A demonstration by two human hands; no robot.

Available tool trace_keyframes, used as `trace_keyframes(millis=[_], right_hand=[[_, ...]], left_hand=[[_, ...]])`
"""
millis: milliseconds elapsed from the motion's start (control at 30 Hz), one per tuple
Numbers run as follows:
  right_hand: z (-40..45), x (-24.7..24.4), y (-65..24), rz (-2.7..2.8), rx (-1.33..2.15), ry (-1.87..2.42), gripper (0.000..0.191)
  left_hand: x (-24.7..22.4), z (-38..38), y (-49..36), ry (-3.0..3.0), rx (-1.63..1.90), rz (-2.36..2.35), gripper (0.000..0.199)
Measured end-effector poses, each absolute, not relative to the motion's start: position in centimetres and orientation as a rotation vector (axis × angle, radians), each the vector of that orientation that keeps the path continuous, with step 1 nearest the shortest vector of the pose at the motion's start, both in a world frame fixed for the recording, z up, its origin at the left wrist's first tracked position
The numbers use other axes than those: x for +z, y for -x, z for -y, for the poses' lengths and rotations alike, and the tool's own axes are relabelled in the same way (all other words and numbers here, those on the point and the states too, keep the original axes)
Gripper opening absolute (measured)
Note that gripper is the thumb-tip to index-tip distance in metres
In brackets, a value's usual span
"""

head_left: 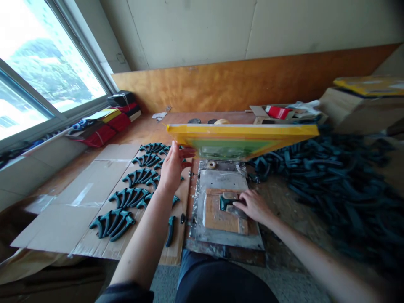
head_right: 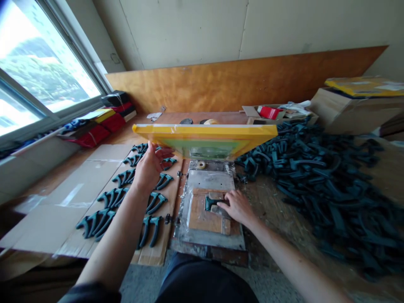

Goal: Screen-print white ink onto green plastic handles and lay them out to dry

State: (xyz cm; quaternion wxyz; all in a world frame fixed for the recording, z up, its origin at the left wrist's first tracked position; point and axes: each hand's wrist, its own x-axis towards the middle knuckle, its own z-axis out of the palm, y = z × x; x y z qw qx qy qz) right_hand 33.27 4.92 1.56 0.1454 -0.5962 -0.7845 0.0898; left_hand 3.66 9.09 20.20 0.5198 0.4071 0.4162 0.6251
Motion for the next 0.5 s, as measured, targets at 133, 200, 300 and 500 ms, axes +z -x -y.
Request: trace_keyframes(millis=[133, 200, 300, 500], right_hand=[[-3.3, 1.7, -29.5, 2.192, 0.363, 1.883, 0.017], [-2.3, 3.1, -27.6, 2.049, 0.391, 1.885, 0.016], [-0.2, 4.9, -24.4, 2.061, 0.369, 1.567, 0.013], [-0.9, 3.7, -31.3, 2.394, 0.307, 1.507, 0.010]], left_hand=[[15.8, -5.5, -6.1, -0.812, 1.365, -1.121, 0.052], [12.2, -2.0, -7.8, -0.730, 0.911, -1.140, 0.059], [7.5, 2.6, -9.7, -0.538, 0.719, -1.117, 0.057], [2.4, 4.2, -1.8, -0.374, 0.943, -1.500, 0.038]])
